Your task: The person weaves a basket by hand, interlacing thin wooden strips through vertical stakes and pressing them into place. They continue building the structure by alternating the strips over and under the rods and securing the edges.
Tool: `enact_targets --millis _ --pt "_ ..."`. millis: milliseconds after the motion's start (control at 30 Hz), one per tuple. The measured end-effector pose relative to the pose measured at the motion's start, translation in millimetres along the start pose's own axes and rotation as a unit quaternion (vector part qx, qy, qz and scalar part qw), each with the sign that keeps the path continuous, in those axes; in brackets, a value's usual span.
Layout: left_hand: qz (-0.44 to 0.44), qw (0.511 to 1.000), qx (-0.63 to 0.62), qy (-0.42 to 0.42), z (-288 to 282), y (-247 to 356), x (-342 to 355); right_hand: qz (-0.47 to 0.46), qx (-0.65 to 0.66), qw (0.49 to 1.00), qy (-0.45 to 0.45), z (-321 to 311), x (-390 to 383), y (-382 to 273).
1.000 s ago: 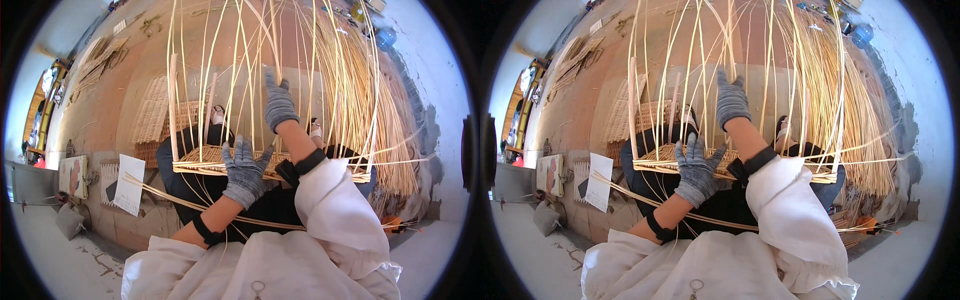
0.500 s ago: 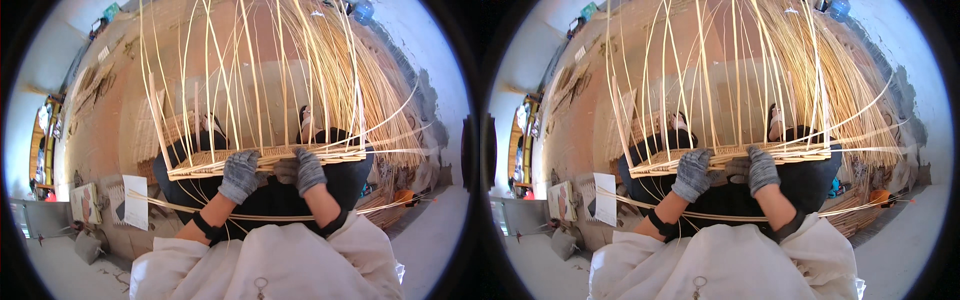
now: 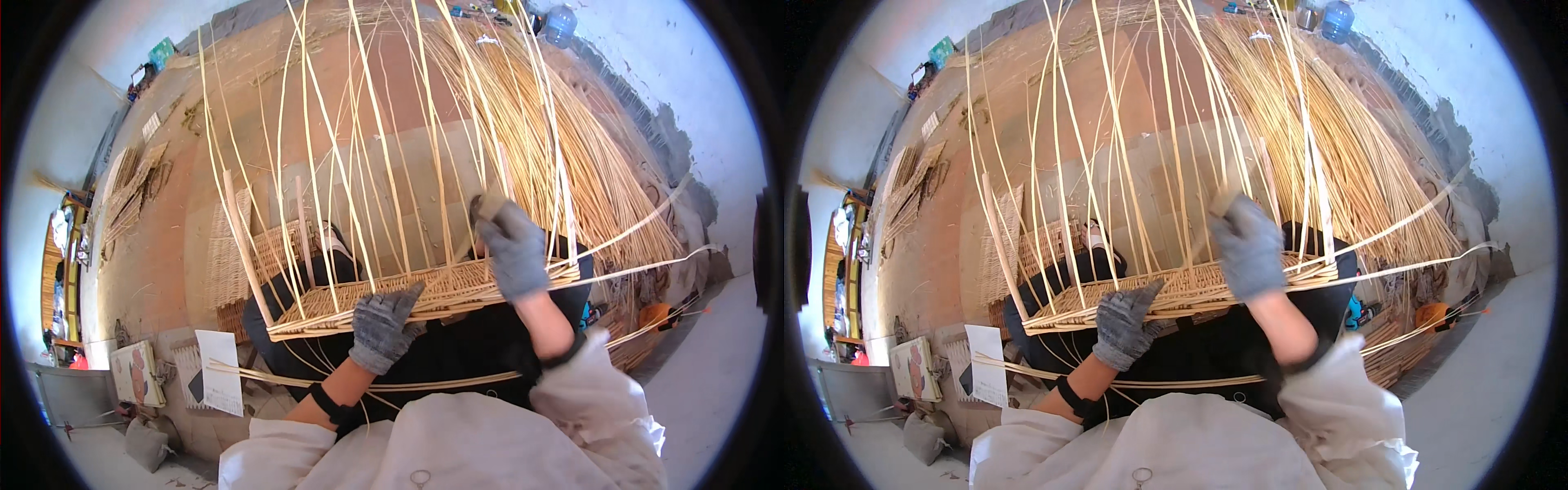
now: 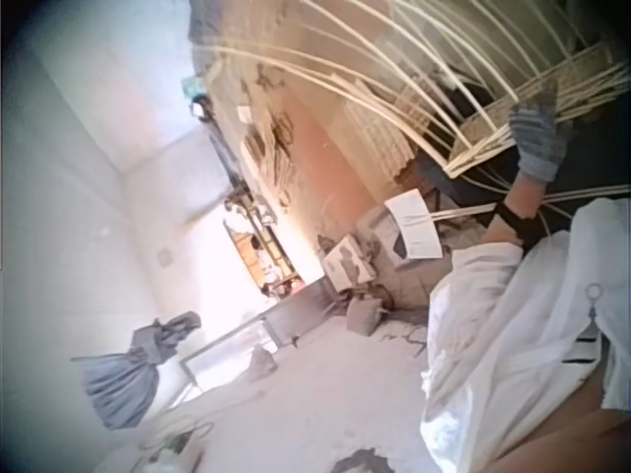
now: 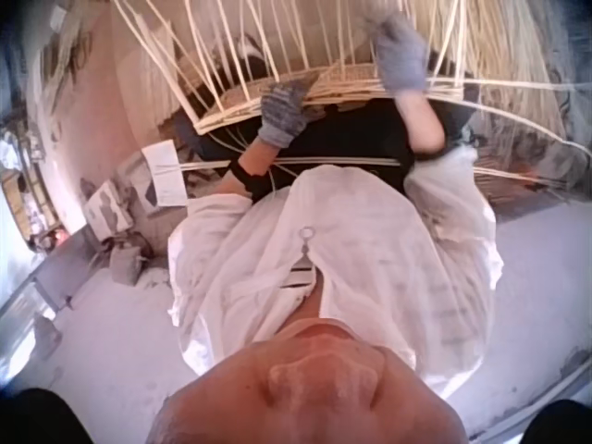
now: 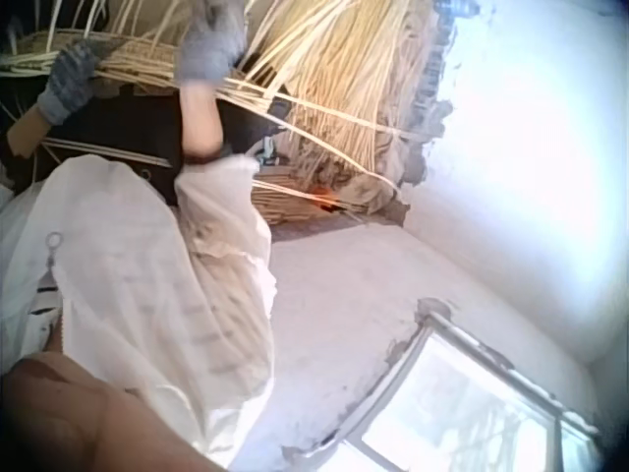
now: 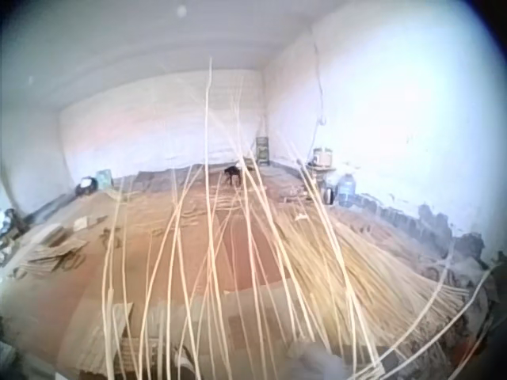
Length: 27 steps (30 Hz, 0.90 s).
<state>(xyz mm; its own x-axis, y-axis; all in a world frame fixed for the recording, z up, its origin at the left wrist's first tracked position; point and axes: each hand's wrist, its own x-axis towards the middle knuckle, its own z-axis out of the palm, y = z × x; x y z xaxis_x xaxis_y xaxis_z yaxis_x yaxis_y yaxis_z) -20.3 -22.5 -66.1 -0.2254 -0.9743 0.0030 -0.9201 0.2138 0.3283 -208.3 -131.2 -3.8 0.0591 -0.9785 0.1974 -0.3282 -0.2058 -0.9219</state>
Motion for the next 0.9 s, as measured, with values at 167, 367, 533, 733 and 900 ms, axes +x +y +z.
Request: enact_targets --millis 167,367,533,733,900 --pt "-0.01 0.983 0.095 0.155 9.1 25.7 14.4 -0.235 -0.52 0.796 -0.202 97.9 67.2 6.3" --pt "0.055 0.995 0.003 0.077 32.9 19.9 30.2 -0.064 0.012 0.997 -0.031 -39.2 -42.4 14.7" --pt "0.078 0.988 0.019 0.131 40.8 25.6 23.9 0.555 0.175 0.776 -0.243 -80.2 -87.3 38.1" --pt "-0.039 0.998 -0.024 -0.042 12.8 38.4 43.0 0.45 0.29 0.843 0.053 -13.8 -85.9 63.7" --pt "-0.09 0.848 -0.493 -0.175 -9.3 19.2 70.3 0.069 0.388 0.919 0.017 -61.0 -47.4 70.3"
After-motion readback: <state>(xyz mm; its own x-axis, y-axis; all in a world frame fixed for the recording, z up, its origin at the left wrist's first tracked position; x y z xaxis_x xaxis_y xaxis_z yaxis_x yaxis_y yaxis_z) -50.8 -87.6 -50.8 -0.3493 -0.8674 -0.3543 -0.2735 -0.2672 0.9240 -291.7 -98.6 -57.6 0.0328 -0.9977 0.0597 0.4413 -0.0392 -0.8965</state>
